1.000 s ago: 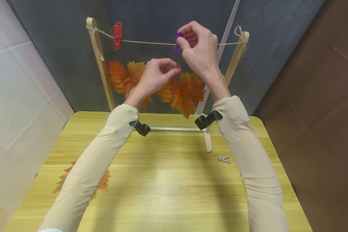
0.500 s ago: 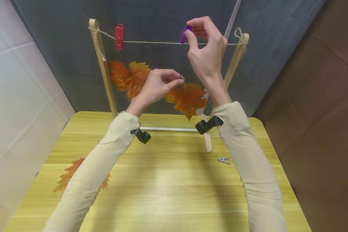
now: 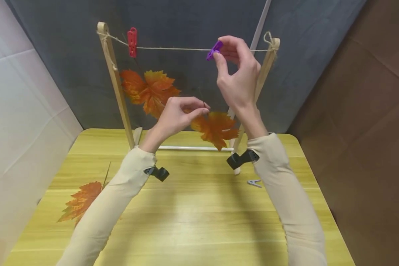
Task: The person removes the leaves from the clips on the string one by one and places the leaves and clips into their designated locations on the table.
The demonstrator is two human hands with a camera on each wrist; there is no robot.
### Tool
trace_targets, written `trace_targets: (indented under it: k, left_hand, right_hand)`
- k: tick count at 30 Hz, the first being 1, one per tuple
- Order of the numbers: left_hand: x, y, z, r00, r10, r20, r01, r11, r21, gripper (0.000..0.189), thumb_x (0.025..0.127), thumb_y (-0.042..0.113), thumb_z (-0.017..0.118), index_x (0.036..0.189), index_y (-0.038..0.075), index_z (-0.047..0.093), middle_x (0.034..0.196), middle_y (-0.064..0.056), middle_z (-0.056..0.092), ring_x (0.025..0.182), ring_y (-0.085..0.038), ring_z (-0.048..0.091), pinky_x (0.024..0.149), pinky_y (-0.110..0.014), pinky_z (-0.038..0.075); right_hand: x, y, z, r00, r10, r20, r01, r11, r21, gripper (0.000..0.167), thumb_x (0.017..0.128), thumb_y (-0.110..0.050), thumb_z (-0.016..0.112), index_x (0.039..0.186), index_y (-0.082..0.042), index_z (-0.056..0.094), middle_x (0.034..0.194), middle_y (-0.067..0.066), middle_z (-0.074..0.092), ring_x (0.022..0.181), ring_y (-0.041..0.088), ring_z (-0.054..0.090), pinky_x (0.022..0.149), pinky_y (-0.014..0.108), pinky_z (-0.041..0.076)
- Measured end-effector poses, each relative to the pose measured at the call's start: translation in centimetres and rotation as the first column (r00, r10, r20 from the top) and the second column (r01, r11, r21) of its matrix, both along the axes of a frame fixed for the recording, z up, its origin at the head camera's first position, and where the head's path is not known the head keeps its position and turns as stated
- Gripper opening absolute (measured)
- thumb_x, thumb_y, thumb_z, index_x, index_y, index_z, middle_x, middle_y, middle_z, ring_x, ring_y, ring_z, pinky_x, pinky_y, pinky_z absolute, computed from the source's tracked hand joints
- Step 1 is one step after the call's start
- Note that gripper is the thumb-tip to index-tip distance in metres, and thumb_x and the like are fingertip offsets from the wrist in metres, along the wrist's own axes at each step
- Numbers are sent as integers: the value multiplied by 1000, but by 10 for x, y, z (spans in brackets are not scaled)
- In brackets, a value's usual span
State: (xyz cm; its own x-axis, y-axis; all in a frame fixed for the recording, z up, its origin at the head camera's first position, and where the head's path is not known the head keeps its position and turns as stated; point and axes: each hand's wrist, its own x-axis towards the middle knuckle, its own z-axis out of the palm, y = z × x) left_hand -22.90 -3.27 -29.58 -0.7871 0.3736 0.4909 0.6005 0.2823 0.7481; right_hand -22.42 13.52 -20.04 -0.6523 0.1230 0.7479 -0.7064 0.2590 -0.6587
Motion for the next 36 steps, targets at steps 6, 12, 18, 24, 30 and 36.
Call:
trace_targets:
  k: [6, 12, 18, 24, 30, 36]
  left_hand:
    - [15, -11, -11, 999, 47, 8, -47, 998, 35, 15, 93, 23, 76, 102, 11, 80, 97, 0, 79, 85, -7, 74, 79, -31, 60]
    - [29, -22, -24, 996, 78, 47, -79, 997, 20, 15, 93, 23, 76, 103, 13, 79, 97, 0, 79, 83, -8, 74, 73, -28, 59]
    - [39, -34, -37, 991, 119, 63, -120, 993, 8, 12, 92, 20, 77, 100, 12, 79, 92, -1, 79, 78, -11, 73, 66, -29, 58]
    - [45, -47, -52, 979, 154, 137, -156, 988, 8, 10, 92, 21, 77, 98, 13, 78, 90, -1, 78, 80, -13, 73, 63, -28, 56]
    - [49, -59, -68, 969, 175, 173, -172, 985, -29, 11, 93, 22, 75, 99, 13, 77, 89, -1, 78, 81, -14, 73, 63, -27, 55]
    - [55, -68, -82, 955, 177, 239, -175, 984, -30, 12, 94, 21, 74, 101, 11, 76, 90, -2, 79, 82, -15, 74, 62, -27, 56]
  right_hand:
    - [10, 5, -18, 1000, 12, -10, -12, 1000, 12, 24, 92, -1, 70, 116, 2, 67, 107, 13, 71, 96, 13, 69, 95, 27, 56]
    - [18, 12, -38, 999, 33, -13, -33, 999, 42, 26, 92, -3, 71, 117, 6, 68, 103, 5, 73, 91, 11, 71, 90, 24, 57]
    - [27, 23, -57, 997, 41, 61, -44, 998, 51, 29, 92, -2, 69, 120, 6, 68, 100, -8, 71, 88, 11, 70, 89, 21, 57]
    - [38, 33, -77, 989, 64, 132, -74, 994, 76, 29, 93, 1, 68, 121, 7, 67, 103, -5, 71, 88, 8, 70, 89, 19, 56]
    - [46, 41, -99, 980, 67, 186, -82, 994, 72, 30, 89, 9, 68, 120, 11, 65, 107, 1, 70, 93, 1, 69, 90, 18, 56]
    - [54, 50, -123, 963, 69, 262, -83, 996, 44, 30, 88, 13, 68, 118, 12, 64, 105, -2, 70, 94, 2, 70, 89, 17, 56]
